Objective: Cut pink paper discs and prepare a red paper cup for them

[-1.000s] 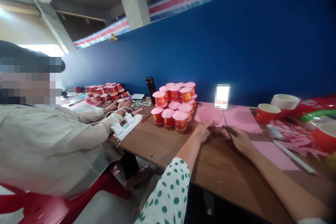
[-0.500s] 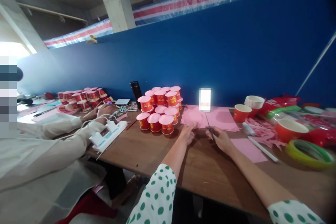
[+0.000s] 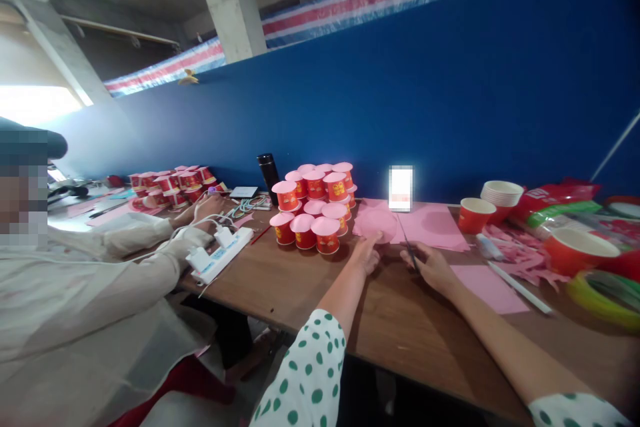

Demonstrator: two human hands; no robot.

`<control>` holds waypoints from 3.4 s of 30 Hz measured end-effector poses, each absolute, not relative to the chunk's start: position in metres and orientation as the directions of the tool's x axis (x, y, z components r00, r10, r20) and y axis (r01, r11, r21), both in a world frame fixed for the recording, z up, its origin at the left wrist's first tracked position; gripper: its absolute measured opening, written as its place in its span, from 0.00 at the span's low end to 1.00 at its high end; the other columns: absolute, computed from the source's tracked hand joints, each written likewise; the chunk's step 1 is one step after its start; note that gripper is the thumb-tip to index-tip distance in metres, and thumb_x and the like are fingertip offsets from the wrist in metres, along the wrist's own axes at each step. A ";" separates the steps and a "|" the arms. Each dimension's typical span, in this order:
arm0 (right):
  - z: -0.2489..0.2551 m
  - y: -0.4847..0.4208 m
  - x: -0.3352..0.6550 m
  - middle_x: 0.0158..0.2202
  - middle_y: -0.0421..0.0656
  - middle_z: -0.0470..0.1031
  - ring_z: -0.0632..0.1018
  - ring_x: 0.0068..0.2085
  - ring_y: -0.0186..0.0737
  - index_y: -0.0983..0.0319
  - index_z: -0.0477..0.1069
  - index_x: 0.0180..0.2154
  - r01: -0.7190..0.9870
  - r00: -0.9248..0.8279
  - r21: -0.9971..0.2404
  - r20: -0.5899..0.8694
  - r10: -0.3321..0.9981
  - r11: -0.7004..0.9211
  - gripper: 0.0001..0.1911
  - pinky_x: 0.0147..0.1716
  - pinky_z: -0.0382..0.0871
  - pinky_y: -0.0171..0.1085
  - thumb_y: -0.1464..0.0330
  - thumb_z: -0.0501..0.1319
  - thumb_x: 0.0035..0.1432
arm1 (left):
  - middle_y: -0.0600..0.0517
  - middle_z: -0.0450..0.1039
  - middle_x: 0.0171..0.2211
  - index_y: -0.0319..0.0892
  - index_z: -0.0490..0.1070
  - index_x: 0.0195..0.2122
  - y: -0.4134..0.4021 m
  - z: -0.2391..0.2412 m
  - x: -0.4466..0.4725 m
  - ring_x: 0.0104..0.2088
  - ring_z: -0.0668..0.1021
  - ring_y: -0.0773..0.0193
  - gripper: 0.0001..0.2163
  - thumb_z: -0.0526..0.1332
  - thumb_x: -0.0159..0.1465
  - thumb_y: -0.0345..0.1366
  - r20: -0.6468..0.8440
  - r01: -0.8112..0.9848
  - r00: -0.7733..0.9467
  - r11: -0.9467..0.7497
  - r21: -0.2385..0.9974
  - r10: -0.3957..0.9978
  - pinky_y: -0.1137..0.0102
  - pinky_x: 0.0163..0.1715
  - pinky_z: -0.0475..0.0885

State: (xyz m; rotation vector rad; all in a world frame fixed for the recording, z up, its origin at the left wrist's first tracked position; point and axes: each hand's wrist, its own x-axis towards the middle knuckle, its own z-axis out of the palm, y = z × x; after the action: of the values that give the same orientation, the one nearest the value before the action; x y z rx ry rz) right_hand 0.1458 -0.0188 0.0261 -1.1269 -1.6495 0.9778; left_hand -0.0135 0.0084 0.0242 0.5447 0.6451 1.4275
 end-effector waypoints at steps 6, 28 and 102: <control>0.029 -0.020 0.144 0.22 0.38 0.69 0.71 0.24 0.36 0.64 0.71 0.43 0.247 -0.206 -0.935 0.206 0.957 0.255 0.27 0.22 0.68 0.35 0.53 0.64 0.45 | 0.51 0.74 0.25 0.39 0.71 0.27 0.008 0.023 -0.014 0.27 0.76 0.67 0.10 0.70 0.45 0.33 -0.084 -0.710 0.040 0.087 0.699 0.996 0.73 0.30 0.70; 0.029 -0.019 0.147 0.21 0.40 0.71 0.73 0.24 0.38 0.64 0.72 0.44 0.327 -0.201 -0.900 0.233 0.951 0.289 0.28 0.21 0.68 0.36 0.52 0.62 0.48 | 0.52 0.74 0.24 0.40 0.72 0.26 0.009 0.019 -0.014 0.26 0.77 0.68 0.12 0.71 0.43 0.35 -0.032 -0.701 0.077 0.077 0.709 0.997 0.74 0.29 0.70; 0.030 -0.017 0.147 0.26 0.41 0.73 0.73 0.26 0.39 0.63 0.70 0.46 0.352 -0.108 -0.924 0.120 0.987 0.151 0.23 0.24 0.68 0.34 0.58 0.63 0.50 | 0.55 0.70 0.22 0.38 0.70 0.29 0.015 0.027 -0.004 0.19 0.68 0.74 0.15 0.71 0.43 0.37 -0.226 -0.685 -0.071 0.117 0.719 0.972 0.77 0.21 0.63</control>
State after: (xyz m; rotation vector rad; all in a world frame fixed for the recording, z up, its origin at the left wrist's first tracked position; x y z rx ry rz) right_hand 0.1469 -0.0174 0.0302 -1.3212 -1.6023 0.9691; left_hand -0.0039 0.0146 0.0275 0.4461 0.8263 1.4407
